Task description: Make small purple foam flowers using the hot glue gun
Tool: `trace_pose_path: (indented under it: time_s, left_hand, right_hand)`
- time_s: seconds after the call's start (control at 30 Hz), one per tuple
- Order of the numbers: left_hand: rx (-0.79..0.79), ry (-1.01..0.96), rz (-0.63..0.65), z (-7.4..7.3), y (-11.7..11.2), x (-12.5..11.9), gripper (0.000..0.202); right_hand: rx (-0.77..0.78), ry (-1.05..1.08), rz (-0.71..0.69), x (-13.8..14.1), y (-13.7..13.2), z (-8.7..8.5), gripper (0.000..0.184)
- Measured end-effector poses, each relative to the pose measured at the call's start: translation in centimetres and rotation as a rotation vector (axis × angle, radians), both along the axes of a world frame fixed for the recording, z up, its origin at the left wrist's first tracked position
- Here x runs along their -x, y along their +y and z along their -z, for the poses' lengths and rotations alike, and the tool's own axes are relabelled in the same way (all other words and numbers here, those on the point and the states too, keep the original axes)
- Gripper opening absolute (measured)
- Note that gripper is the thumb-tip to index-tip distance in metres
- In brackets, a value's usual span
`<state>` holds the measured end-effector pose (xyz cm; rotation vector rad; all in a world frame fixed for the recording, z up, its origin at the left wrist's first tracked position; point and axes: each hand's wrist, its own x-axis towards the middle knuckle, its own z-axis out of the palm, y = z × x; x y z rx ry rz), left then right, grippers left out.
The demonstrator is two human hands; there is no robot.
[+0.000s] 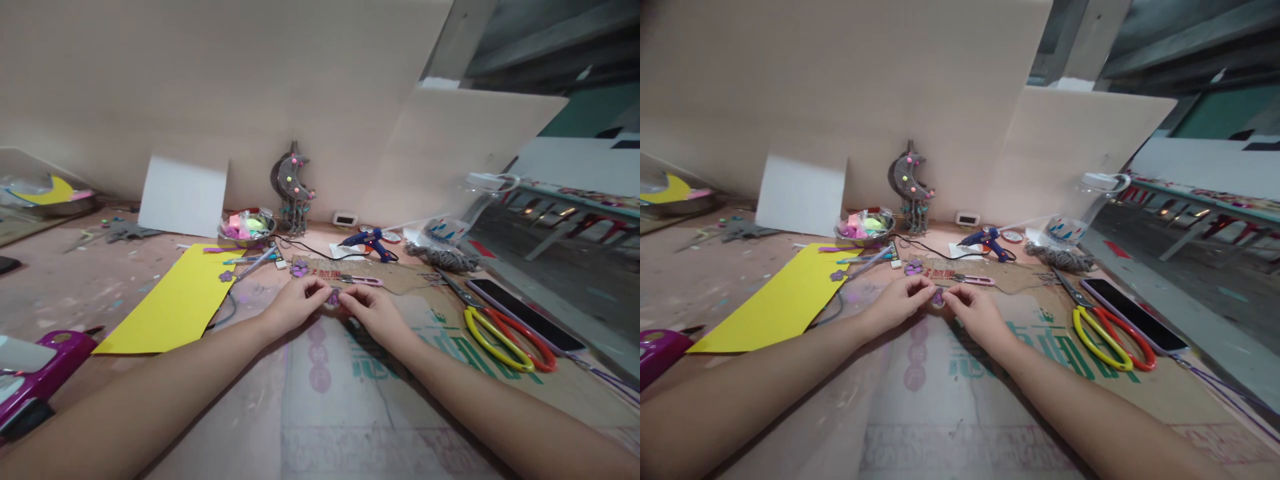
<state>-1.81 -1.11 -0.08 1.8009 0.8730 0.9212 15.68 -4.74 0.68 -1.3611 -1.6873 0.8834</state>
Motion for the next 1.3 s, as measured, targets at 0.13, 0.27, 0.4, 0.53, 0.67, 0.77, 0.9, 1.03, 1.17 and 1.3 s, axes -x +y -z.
trace_pose_path:
  time_s: [0.13,0.27,0.4,0.53,0.67,0.77,0.9,1.03,1.17,1.3]
  left_hand:
    - [0.034,-0.030,0.020,0.0,-0.1,0.0,0.028]
    - [0.077,0.013,0.018,0.0,-0.2,0.0,0.026]
    - [0.060,0.059,-0.007,0.0,-0.3,-0.1,0.025]
    - [0.052,0.035,0.010,0.0,-0.2,0.0,0.024]
    - [0.059,-0.014,0.014,0.2,0.0,-0.1,0.026]
    - [0.066,-0.018,0.001,0.4,0.2,-0.2,0.024]
    - [0.124,-0.037,0.013,0.4,0.1,-0.3,0.023]
    - [0.191,-0.080,0.038,0.1,0.0,-0.2,0.023]
    - [0.200,-0.086,0.040,0.2,0.1,-0.1,0.021]
    - [0.180,-0.051,0.044,0.4,0.1,0.0,0.023]
  right_hand:
    - [0.008,-0.001,0.009,0.1,0.0,-0.3,0.024]
    - [0.015,0.003,0.035,0.2,-0.2,-0.6,0.026]
    - [0.017,0.020,0.018,0.0,0.0,-0.3,0.031]
    - [0.032,0.042,0.017,-0.4,0.4,0.6,0.022]
    - [0.019,0.037,0.033,-0.6,0.6,1.0,0.020]
    - [0.026,0.033,0.031,-0.5,0.4,0.7,0.019]
    - [0.031,0.022,0.031,-0.4,0.2,0.4,0.018]
    - [0.037,0.013,0.008,-0.5,0.1,0.4,0.017]
    - [0.047,0.034,-0.044,-0.5,0.0,0.2,0.015]
    - [0.066,0.049,-0.062,-0.6,0.0,-0.1,0.012]
